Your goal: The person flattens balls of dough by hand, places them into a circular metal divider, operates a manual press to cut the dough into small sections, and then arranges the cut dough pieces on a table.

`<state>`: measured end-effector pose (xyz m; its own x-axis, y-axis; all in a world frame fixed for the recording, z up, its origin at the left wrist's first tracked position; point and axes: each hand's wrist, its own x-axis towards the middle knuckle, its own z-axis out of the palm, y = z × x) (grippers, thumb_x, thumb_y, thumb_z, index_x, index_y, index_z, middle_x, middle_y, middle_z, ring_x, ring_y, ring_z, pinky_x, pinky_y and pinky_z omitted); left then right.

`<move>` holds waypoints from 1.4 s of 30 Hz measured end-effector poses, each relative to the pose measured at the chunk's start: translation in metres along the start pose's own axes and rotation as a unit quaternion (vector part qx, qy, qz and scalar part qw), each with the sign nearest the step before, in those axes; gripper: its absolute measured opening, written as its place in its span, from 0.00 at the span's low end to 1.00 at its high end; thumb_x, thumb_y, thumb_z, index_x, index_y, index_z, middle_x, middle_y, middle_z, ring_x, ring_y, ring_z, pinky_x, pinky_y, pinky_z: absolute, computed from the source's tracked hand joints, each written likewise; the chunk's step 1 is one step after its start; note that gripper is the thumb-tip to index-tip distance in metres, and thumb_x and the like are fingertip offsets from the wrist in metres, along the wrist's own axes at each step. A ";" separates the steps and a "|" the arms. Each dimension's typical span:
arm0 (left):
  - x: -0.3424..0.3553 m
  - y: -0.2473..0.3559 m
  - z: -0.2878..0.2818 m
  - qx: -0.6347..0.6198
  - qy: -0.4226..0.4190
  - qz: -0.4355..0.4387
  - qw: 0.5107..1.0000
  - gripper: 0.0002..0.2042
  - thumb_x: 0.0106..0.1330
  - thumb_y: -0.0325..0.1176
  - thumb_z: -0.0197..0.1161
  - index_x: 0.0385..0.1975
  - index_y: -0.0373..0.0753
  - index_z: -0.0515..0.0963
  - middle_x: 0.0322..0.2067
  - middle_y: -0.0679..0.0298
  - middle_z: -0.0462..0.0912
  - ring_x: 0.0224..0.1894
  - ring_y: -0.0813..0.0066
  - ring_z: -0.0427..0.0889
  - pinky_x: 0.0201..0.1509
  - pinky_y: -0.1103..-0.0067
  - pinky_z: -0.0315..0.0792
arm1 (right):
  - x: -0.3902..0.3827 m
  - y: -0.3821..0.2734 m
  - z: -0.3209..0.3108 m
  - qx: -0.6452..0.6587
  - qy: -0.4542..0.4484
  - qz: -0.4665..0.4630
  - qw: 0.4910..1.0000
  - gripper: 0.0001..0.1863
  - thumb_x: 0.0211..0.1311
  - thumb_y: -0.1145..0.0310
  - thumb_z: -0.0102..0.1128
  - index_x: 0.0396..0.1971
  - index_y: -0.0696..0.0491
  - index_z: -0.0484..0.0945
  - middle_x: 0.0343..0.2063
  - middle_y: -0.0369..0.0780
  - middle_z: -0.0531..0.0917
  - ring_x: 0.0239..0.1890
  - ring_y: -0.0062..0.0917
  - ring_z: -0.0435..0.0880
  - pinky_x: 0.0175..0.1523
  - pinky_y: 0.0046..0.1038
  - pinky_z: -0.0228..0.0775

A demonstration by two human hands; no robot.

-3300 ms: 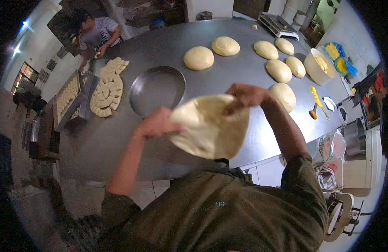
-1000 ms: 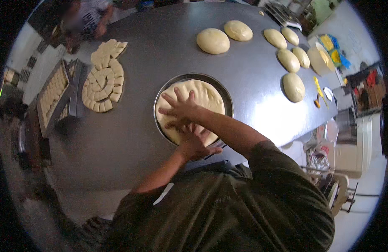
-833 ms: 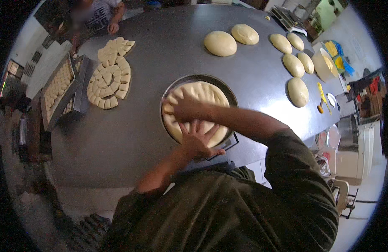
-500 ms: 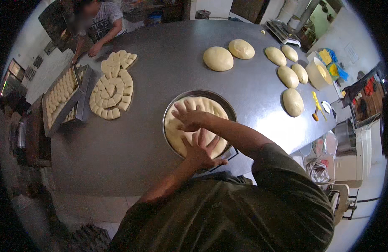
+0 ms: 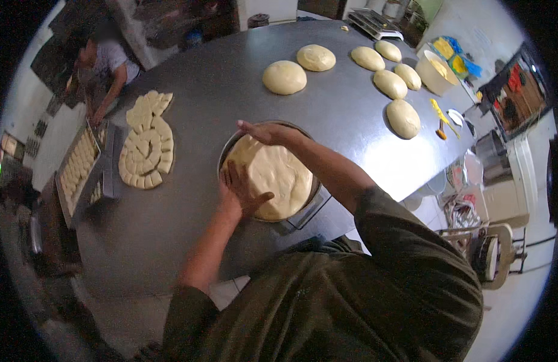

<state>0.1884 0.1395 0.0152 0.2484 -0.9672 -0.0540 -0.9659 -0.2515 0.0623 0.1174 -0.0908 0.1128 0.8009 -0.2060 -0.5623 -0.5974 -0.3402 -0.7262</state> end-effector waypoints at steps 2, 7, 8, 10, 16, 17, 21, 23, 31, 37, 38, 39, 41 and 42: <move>0.001 0.022 -0.024 -0.016 -0.014 0.024 0.999 0.64 0.57 0.87 0.40 0.81 0.36 0.38 0.77 0.30 0.34 0.81 0.37 0.30 0.82 0.49 0.24 | 0.001 0.078 0.016 -0.225 0.236 -0.077 0.942 0.45 0.76 0.29 0.24 0.76 0.48 0.61 0.73 0.54 0.62 0.77 0.50 0.58 0.77 0.54 0.55; 0.007 0.117 -0.086 0.043 -0.019 0.229 0.972 0.41 0.73 0.71 0.41 0.80 0.54 0.51 0.80 0.57 0.52 0.78 0.50 0.57 0.78 0.38 0.39 | -0.013 0.082 -0.022 0.122 0.158 -0.082 0.976 0.52 0.75 0.27 0.27 0.73 0.63 0.60 0.64 0.59 0.74 0.65 0.55 0.74 0.68 0.58 0.63; 0.017 0.129 -0.041 -0.074 -0.005 0.219 0.973 0.41 0.71 0.73 0.43 0.80 0.59 0.52 0.79 0.54 0.54 0.77 0.44 0.56 0.77 0.35 0.38 | -0.013 0.076 -0.003 0.083 0.223 -0.072 0.969 0.54 0.74 0.26 0.27 0.73 0.65 0.59 0.66 0.60 0.70 0.69 0.55 0.68 0.71 0.58 0.58; 0.016 0.154 -0.037 -0.069 -0.069 0.169 0.981 0.50 0.63 0.78 0.51 0.81 0.58 0.47 0.81 0.54 0.47 0.77 0.33 0.52 0.71 0.25 0.38 | -0.014 0.085 0.022 0.003 0.362 -0.039 0.931 0.58 0.71 0.24 0.26 0.74 0.69 0.55 0.71 0.63 0.62 0.75 0.55 0.58 0.76 0.57 0.48; 0.014 0.173 -0.047 -0.081 -0.140 0.134 0.978 0.62 0.48 0.90 0.47 0.82 0.59 0.45 0.82 0.52 0.35 0.80 0.30 0.39 0.72 0.27 0.29 | -0.074 0.150 0.071 -0.172 0.448 0.113 0.870 0.58 0.70 0.25 0.34 0.77 0.65 0.47 0.78 0.60 0.47 0.82 0.55 0.37 0.82 0.53 0.31; 0.014 0.179 -0.054 -0.062 -0.149 0.134 0.978 0.61 0.48 0.90 0.47 0.82 0.60 0.46 0.82 0.52 0.35 0.79 0.30 0.40 0.72 0.27 0.29 | -0.067 0.152 0.051 -0.130 0.460 0.121 0.870 0.60 0.69 0.23 0.35 0.76 0.68 0.46 0.78 0.60 0.47 0.82 0.55 0.36 0.82 0.53 0.32; 0.015 0.183 -0.041 -0.050 -0.155 0.145 0.976 0.61 0.45 0.92 0.45 0.81 0.65 0.49 0.82 0.52 0.33 0.77 0.22 0.39 0.68 0.23 0.31 | -0.075 0.107 -0.065 -0.085 0.109 0.088 0.986 0.62 0.65 0.18 0.30 0.79 0.59 0.44 0.80 0.54 0.41 0.82 0.54 0.38 0.82 0.53 0.33; 0.009 0.168 -0.036 -0.040 -0.127 0.144 0.981 0.61 0.44 0.92 0.45 0.80 0.66 0.50 0.82 0.50 0.35 0.76 0.19 0.41 0.67 0.21 0.32 | -0.053 0.112 0.002 -0.228 0.178 0.093 0.953 0.59 0.65 0.18 0.29 0.81 0.52 0.44 0.81 0.49 0.41 0.81 0.56 0.36 0.80 0.60 0.35; -0.014 0.167 -0.037 -0.035 -0.059 0.190 0.979 0.58 0.44 0.89 0.53 0.76 0.61 0.65 0.80 0.48 0.48 0.73 0.23 0.55 0.63 0.20 0.44 | -0.038 0.069 -0.041 -0.161 0.074 0.000 0.984 0.48 0.68 0.21 0.26 0.79 0.38 0.56 0.77 0.51 0.58 0.74 0.66 0.57 0.76 0.70 0.42; -0.036 0.167 -0.037 -0.109 0.002 0.199 0.974 0.56 0.50 0.86 0.54 0.76 0.55 0.65 0.77 0.43 0.54 0.73 0.30 0.58 0.69 0.25 0.37 | -0.046 0.056 0.084 -0.401 0.192 -0.013 0.896 0.45 0.68 0.27 0.44 0.78 0.37 0.58 0.80 0.44 0.51 0.77 0.63 0.51 0.75 0.71 0.41; -0.037 0.168 -0.039 -0.098 -0.030 0.199 0.975 0.56 0.51 0.86 0.52 0.76 0.54 0.65 0.76 0.42 0.56 0.74 0.30 0.57 0.70 0.26 0.36 | -0.042 0.048 0.101 -0.436 0.195 -0.045 0.878 0.44 0.68 0.29 0.46 0.78 0.38 0.59 0.80 0.44 0.52 0.78 0.62 0.50 0.75 0.72 0.40; -0.030 0.167 -0.038 -0.129 -0.183 0.203 0.953 0.57 0.52 0.87 0.49 0.77 0.52 0.62 0.76 0.41 0.56 0.77 0.30 0.51 0.70 0.26 0.34 | -0.041 0.047 0.122 -0.467 0.192 -0.072 0.860 0.44 0.69 0.30 0.47 0.78 0.40 0.59 0.80 0.45 0.53 0.78 0.62 0.49 0.74 0.72 0.40; -0.037 0.166 -0.029 -0.210 -0.080 0.195 0.955 0.56 0.54 0.87 0.47 0.78 0.51 0.61 0.77 0.41 0.53 0.79 0.32 0.47 0.70 0.26 0.31 | -0.025 0.037 0.144 -0.474 0.169 -0.067 0.862 0.44 0.72 0.32 0.45 0.79 0.42 0.56 0.80 0.47 0.51 0.79 0.62 0.44 0.75 0.72 0.36; -0.040 0.169 -0.036 -0.156 -0.112 0.173 0.966 0.57 0.54 0.87 0.46 0.78 0.53 0.59 0.78 0.42 0.50 0.79 0.32 0.47 0.70 0.26 0.31 | -0.017 0.044 0.136 -0.497 0.130 -0.051 0.856 0.43 0.72 0.32 0.44 0.79 0.42 0.56 0.80 0.47 0.51 0.79 0.59 0.46 0.75 0.70 0.39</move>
<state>0.0181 0.1343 0.0640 -0.1408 -0.9718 -0.1890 -0.9100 0.0518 0.4113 0.0716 0.0230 0.0367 0.9064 -0.2814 -0.3150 -0.2957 -0.9553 0.0025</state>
